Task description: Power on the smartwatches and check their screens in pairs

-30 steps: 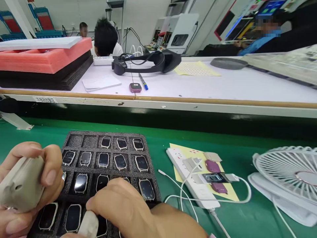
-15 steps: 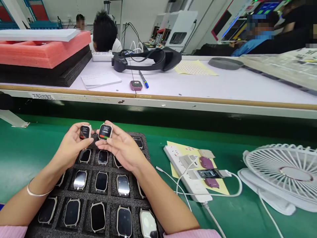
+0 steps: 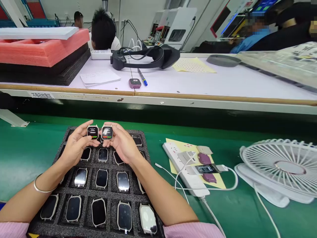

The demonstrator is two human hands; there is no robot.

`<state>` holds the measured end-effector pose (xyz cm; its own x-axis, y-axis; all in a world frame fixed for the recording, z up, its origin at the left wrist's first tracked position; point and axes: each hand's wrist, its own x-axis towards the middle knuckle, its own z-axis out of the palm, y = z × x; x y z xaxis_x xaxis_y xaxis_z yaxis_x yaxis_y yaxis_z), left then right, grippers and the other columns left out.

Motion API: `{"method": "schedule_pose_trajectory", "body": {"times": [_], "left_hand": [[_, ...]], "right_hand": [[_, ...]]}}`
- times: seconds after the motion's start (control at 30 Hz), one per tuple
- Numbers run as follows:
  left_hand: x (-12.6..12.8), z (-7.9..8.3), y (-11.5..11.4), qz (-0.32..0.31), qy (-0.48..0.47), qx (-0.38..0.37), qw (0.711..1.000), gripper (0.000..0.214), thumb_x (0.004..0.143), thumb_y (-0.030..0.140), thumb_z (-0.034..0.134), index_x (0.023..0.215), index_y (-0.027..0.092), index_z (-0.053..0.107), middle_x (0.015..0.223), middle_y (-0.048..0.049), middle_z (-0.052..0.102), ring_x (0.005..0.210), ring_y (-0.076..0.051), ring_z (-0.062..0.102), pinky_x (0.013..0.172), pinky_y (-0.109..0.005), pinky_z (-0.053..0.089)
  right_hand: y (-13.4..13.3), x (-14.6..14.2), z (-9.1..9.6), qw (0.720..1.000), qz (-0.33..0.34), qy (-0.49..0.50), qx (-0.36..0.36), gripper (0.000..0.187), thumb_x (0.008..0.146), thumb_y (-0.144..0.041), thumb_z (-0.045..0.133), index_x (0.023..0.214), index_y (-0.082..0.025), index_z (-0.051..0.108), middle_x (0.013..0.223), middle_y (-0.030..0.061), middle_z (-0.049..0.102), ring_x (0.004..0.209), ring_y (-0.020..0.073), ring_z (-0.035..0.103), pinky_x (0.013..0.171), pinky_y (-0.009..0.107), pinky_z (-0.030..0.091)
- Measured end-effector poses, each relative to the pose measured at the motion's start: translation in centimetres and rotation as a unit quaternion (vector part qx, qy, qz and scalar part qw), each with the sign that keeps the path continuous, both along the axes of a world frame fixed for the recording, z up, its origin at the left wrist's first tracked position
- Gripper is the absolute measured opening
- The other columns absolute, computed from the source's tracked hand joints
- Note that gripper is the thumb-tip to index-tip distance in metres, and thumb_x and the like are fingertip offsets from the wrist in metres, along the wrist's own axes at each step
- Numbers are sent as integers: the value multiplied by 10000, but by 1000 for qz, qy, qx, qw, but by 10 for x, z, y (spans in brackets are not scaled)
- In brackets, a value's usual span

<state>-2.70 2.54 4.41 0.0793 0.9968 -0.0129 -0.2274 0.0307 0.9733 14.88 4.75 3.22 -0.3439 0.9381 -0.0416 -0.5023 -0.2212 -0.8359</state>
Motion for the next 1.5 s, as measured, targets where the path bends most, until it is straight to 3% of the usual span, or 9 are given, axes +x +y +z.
{"method": "schedule_pose_trajectory", "body": {"times": [0.1, 0.3, 0.53, 0.93, 1.13, 1.5], "left_hand": [[-1, 1, -2, 9, 4, 2, 1000, 569, 771, 252, 715, 1318, 171, 584, 1126, -78, 711, 658, -138, 732, 669, -293, 631], [-1, 6, -8, 11, 16, -9, 1000, 624, 781, 259, 715, 1380, 172, 565, 1110, -82, 731, 667, -157, 746, 655, -296, 645], [-3, 5, -14, 6, 18, -8, 1000, 624, 787, 248, 720, 1387, 193, 559, 1181, -107, 709, 666, -152, 742, 656, -303, 643], [0, -1, -11, 23, 36, 10, 999, 543, 751, 207, 740, 1274, 178, 597, 1177, -104, 697, 664, -125, 719, 689, -299, 625], [0, -6, -9, 22, 35, 23, 999, 520, 750, 176, 735, 1250, 188, 594, 1212, -104, 698, 655, -97, 684, 685, -273, 600], [1, -4, -9, 21, 41, 10, 999, 564, 718, 136, 717, 1261, 188, 572, 1169, -85, 687, 662, -97, 669, 705, -280, 584]], "right_hand": [[-5, 0, 2, 1000, 11, -6, 4, 321, 871, -368, 668, 1159, -235, 619, 924, 23, 738, 615, 140, 658, 626, 307, 526], [-11, 2, 3, 999, 19, -22, 18, 353, 769, -215, 717, 1110, -232, 628, 888, -11, 703, 654, 133, 682, 656, 304, 562], [-15, 3, 3, 999, 38, -25, 21, 406, 750, -137, 686, 1137, -231, 610, 923, -5, 707, 667, 129, 693, 691, 324, 585], [-5, 2, -4, 998, 46, -29, 21, 418, 744, -131, 697, 1141, -226, 605, 937, -2, 707, 667, 122, 697, 692, 311, 584], [-9, 2, -3, 998, 34, -33, 48, 517, 737, -117, 699, 1222, -245, 575, 885, -18, 702, 694, 137, 699, 697, 324, 590], [-7, 1, -5, 996, 37, -50, 62, 441, 733, -106, 660, 1149, -239, 597, 923, -11, 692, 690, 124, 684, 711, 319, 577]]}}
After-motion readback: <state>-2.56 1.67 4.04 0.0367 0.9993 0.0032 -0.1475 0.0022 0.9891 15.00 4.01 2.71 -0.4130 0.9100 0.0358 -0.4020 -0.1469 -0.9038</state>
